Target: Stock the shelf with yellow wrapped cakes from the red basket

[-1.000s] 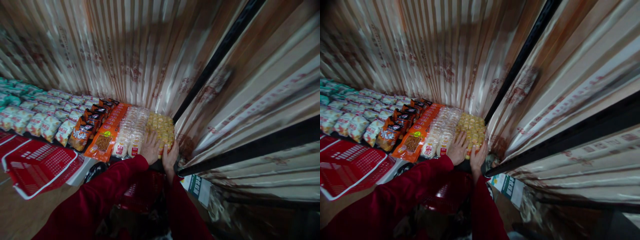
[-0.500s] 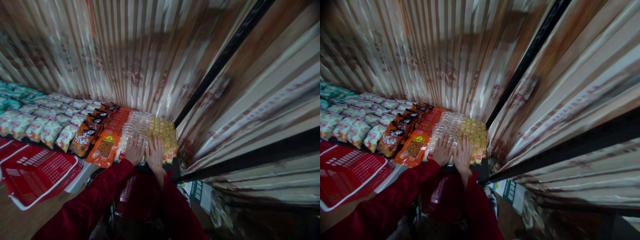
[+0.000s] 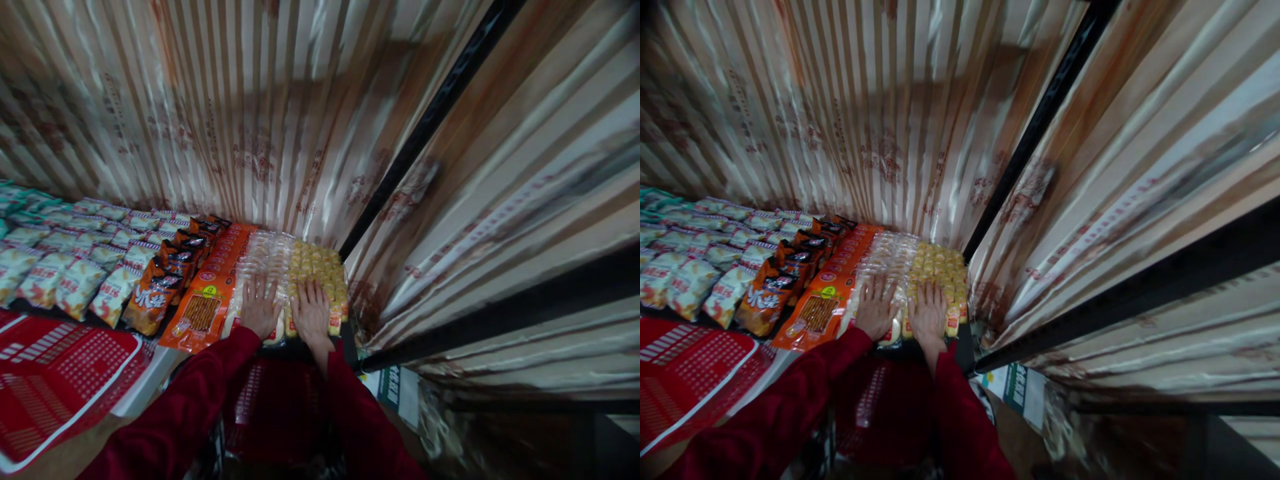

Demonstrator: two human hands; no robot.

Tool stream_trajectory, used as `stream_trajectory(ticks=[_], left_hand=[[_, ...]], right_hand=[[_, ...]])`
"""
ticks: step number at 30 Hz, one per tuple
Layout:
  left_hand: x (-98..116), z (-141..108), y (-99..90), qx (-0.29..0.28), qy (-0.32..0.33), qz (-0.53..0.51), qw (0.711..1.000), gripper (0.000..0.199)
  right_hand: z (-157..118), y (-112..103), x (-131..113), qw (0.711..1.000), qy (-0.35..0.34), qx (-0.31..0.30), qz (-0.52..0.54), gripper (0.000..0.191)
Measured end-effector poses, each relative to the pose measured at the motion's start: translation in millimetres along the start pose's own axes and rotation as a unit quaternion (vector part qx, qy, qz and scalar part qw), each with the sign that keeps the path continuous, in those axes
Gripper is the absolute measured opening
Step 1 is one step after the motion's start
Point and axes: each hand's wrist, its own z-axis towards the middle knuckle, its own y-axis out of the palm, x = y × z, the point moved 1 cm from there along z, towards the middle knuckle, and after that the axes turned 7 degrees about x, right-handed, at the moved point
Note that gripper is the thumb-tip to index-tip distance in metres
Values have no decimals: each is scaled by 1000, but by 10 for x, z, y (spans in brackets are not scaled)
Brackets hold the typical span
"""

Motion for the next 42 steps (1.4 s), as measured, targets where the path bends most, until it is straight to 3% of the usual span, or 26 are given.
stream_trajectory(ticks=[5, 11, 15, 20, 24, 28, 36, 42], left_hand=[[12, -25, -3, -1, 0, -4, 1000, 51], [-85, 206, -17, 11, -11, -5, 1000, 50], [-226, 368, 121, 0, -41, 26, 999, 51], [-263, 350, 232, -7, -24, 39, 999, 52], [-248, 347, 211, -13, -27, 29, 999, 53], [-299, 481, 190, -16, -34, 32, 999, 53], [-401, 588, 331, -25, -54, 55, 997, 50], [-393, 645, 297, -54, -74, 34, 995, 51]], right_hand=[[4, -40, -36, 999, 13, -45, -3, 50], [445, -90, -92, 996, 1, -83, 15, 51], [705, 30, -164, 990, -28, -131, 32, 52], [672, 221, -193, 982, -31, -184, 30, 53], [649, 224, -177, 981, -34, -189, 34, 54], [806, 214, -194, 982, -34, -179, 43, 55], [923, 389, -259, 978, -48, -196, 55, 55], [1069, 389, -211, 977, -54, -199, 58, 55]])
